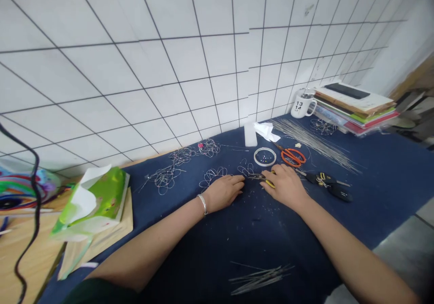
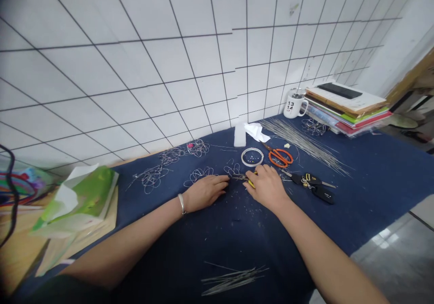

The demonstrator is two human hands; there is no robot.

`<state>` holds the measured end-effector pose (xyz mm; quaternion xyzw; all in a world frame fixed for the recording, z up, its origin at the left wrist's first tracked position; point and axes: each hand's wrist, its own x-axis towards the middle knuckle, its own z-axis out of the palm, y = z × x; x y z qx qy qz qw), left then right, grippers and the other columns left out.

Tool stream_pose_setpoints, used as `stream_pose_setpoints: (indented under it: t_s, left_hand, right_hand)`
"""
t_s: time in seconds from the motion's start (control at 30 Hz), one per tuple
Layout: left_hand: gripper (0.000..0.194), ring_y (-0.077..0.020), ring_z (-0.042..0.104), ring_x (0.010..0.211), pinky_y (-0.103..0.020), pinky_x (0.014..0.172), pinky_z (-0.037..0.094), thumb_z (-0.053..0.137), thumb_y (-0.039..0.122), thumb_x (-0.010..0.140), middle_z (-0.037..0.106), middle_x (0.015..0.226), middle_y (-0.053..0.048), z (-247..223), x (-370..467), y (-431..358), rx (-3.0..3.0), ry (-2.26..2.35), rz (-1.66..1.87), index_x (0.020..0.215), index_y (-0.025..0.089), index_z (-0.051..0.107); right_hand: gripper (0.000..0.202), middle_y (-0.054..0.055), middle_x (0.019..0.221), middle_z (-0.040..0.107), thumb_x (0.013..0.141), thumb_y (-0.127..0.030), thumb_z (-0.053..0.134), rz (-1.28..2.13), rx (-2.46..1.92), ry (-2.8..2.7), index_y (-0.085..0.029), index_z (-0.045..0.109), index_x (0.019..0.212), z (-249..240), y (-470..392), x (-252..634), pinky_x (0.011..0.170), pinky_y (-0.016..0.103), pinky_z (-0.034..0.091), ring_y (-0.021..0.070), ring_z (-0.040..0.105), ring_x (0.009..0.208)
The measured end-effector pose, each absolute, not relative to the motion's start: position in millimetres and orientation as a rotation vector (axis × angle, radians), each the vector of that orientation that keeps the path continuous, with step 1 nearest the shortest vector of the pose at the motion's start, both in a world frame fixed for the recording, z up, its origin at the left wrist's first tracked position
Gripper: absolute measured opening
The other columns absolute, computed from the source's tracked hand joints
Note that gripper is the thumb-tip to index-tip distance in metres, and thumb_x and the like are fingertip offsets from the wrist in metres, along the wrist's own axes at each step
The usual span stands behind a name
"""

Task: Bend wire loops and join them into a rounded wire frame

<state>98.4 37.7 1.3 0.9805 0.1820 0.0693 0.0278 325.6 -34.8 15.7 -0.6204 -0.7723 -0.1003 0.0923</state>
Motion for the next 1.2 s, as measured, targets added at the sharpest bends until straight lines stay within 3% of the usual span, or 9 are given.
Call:
stream_pose_setpoints:
  t_s: [0.47,0.7,0.87,1.2]
  left_hand:
    - [0.025,-0.0172,0.05,0.105,-0.033,0.092,0.04,0.041,0.023,0.086,0.047,0.123,-0.006,2,101,39,2.982,0.628,0.233,0.109,0.019,0.05]
    - [0.026,-0.0183,0.052,0.098,-0.037,0.09,0.036,0.034,0.024,0.089,0.055,0.113,-0.008,23,75,69,2.995,0.734,0.346,0.103,0.018,0.055]
    - [0.025,-0.0153,0.055,0.087,-0.032,0.085,0.037,0.036,0.027,0.089,0.062,0.094,-0.004,35,51,94,2.936,0.798,0.152,0.095,0.019,0.059]
    - [0.026,-0.0128,0.055,0.076,-0.023,0.069,0.04,0.041,0.034,0.086,0.061,0.09,-0.003,38,23,117,2.819,0.962,-0.052,0.092,0.02,0.061]
  right_hand:
    - [0.034,0.009,0.084,0.052,0.082,-0.045,0.043,-0.185,-1.822,-2.37,-0.023,0.062,0.1,23,-41,318,0.077,0.035,0.031,0.0224,0.044,0.084]
    - [0.035,0.008,0.084,0.053,0.082,-0.045,0.044,-0.043,-1.772,-2.401,-0.023,0.06,0.104,35,-40,341,0.075,0.034,0.033,0.0211,0.047,0.082]
    - [0.03,0.005,0.086,0.054,0.08,-0.044,0.048,0.226,-1.567,-2.536,-0.026,0.061,0.1,39,-40,344,0.076,0.033,0.035,0.0186,0.049,0.081]
    - [0.038,0.006,0.099,0.055,0.07,-0.046,0.058,0.403,-1.459,-2.615,-0.028,0.06,0.103,36,-47,334,0.08,0.037,0.036,0.0226,0.048,0.091]
